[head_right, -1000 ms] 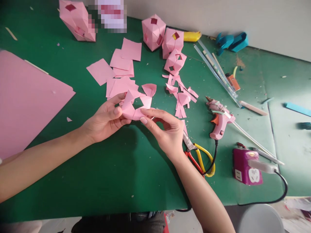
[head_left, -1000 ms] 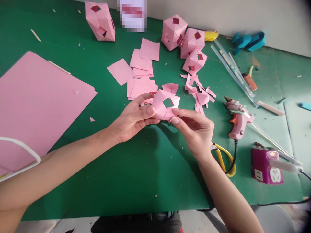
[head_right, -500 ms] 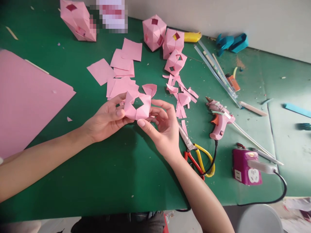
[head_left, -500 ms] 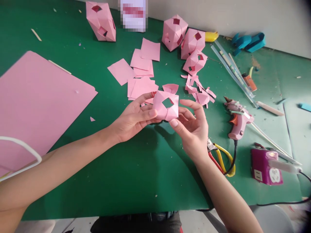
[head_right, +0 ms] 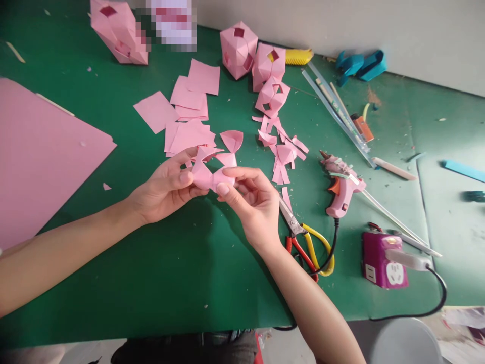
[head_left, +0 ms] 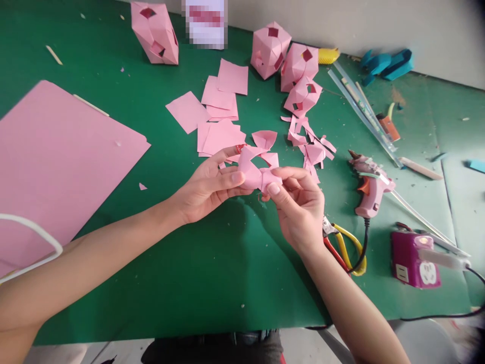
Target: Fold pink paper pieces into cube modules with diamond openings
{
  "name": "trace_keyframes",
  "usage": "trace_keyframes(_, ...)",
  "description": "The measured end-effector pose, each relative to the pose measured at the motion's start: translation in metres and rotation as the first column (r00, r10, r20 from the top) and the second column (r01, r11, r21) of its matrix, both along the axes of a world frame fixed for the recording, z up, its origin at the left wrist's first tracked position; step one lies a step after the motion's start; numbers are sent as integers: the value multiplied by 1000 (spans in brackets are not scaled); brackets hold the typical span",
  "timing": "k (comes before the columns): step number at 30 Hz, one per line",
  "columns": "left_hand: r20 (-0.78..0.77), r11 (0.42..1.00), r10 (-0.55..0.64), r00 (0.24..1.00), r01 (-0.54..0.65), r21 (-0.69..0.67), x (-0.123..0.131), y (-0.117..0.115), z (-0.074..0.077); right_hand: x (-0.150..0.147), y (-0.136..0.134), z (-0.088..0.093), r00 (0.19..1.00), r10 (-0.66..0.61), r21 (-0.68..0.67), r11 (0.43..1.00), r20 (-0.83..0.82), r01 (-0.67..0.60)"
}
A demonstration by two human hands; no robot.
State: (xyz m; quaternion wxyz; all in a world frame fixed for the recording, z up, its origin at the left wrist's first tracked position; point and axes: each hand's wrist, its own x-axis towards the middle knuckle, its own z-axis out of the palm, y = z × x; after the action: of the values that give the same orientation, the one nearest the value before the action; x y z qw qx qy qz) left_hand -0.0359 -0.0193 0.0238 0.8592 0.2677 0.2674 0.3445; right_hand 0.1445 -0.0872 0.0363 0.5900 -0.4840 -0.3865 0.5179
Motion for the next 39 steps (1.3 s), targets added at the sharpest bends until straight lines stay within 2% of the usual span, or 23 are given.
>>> trace_keyframes(7,32,998,-63,997,63,5,-1,-1,-2,-4,-1,-2,1000,-25,29,999,-17,26)
trace_keyframes(13,27,996,-89,996,89,-2,-1,-1,-1,-5,-3,-4,994,-68,75,995,80,62)
trace_keyframes(20,21,995,-103,994,103,16,0,0,-2,-7,-4,-5,988,-96,106,991,118,83)
trace_keyframes(22,6,993,-113,994,113,42,0,-1,-1,-5,-4,-3,991,-69,67,996,112,62)
trace_keyframes(25,-14,987,-107,994,107,117,1,-4,1,1,-1,0,1000,2,-34,999,20,-1)
trace_keyframes(28,-31,977,-120,992,124,174,1,-5,1,8,2,2,999,12,-115,993,-39,-17)
trace_keyframes(32,-8,975,-111,994,111,191,-1,-2,0,12,3,3,998,13,-111,994,-65,-20)
trace_keyframes(35,-30,980,-50,998,55,191,-1,0,0,11,1,4,987,87,-95,990,-131,-100)
trace_keyframes(39,-69,976,-32,997,46,214,0,-2,1,11,2,7,970,176,-160,966,-165,-203)
